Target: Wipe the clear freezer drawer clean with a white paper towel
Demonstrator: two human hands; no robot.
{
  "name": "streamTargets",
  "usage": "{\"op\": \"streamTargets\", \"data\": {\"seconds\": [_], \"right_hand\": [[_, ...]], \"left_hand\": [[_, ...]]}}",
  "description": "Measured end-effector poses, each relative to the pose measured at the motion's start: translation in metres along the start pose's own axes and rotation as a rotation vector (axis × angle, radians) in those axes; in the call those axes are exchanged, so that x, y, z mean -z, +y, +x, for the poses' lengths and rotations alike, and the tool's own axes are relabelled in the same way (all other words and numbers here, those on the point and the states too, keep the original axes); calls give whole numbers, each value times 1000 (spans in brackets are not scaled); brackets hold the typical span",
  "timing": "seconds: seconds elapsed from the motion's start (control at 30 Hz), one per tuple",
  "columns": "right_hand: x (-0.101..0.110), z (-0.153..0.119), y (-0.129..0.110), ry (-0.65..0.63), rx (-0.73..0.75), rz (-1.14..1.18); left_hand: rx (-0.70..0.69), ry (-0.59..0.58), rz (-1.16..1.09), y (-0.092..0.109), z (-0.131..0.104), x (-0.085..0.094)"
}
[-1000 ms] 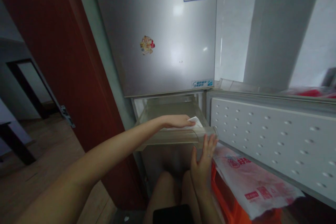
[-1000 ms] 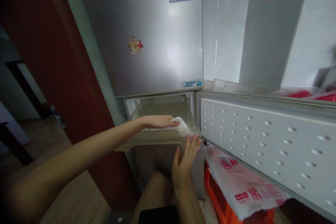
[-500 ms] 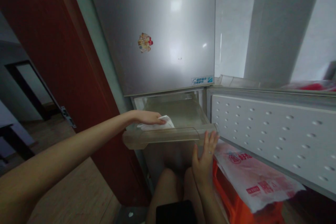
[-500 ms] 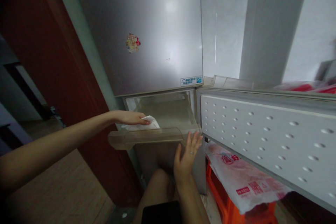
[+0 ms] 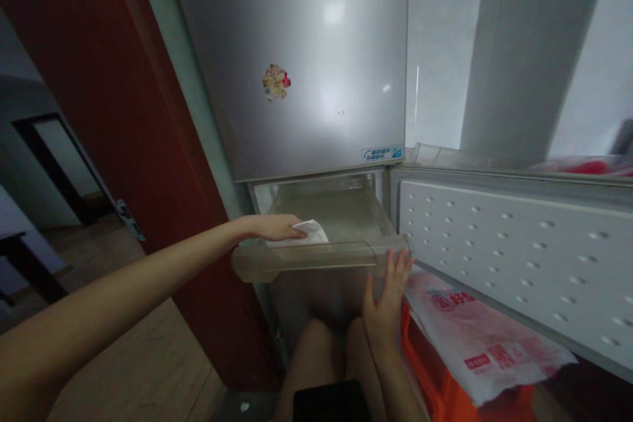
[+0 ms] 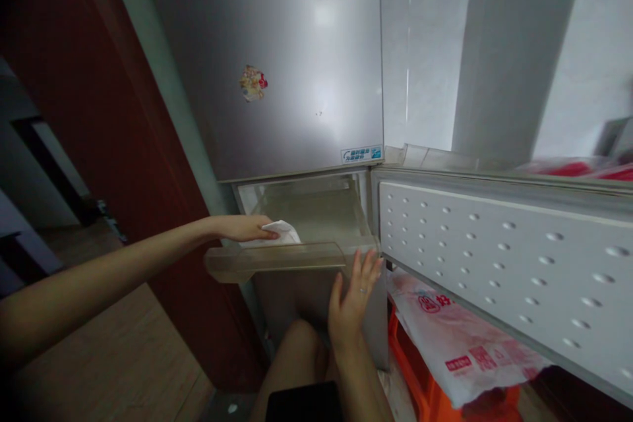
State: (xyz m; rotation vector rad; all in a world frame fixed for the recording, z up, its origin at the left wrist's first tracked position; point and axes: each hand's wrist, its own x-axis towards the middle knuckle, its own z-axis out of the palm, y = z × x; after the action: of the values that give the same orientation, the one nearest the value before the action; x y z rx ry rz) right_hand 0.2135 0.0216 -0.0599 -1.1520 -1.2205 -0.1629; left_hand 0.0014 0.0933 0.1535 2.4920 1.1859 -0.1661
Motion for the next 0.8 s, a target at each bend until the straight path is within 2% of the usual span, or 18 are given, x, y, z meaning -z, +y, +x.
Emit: {"op": "streamTargets", "data": {"seconds": [0.23,0.4,0.5,0.6,0.8], "right_hand": [[-1,-1,1,3,16,-1],[-1,0,0,-7,7,-4],[-1,0,0,0,15,-6],[-1,0,0,5,19,-7],[0,0,1,-8,9,1]], "left_hand": [[132,-73,82,-13,-21,4],[141,-82,50,-7,-17,-2],[122,-51,10,9,-1,-7],[66,-1,-22,33,24,-13],[-169,81,-75,80,83,-35]]}}
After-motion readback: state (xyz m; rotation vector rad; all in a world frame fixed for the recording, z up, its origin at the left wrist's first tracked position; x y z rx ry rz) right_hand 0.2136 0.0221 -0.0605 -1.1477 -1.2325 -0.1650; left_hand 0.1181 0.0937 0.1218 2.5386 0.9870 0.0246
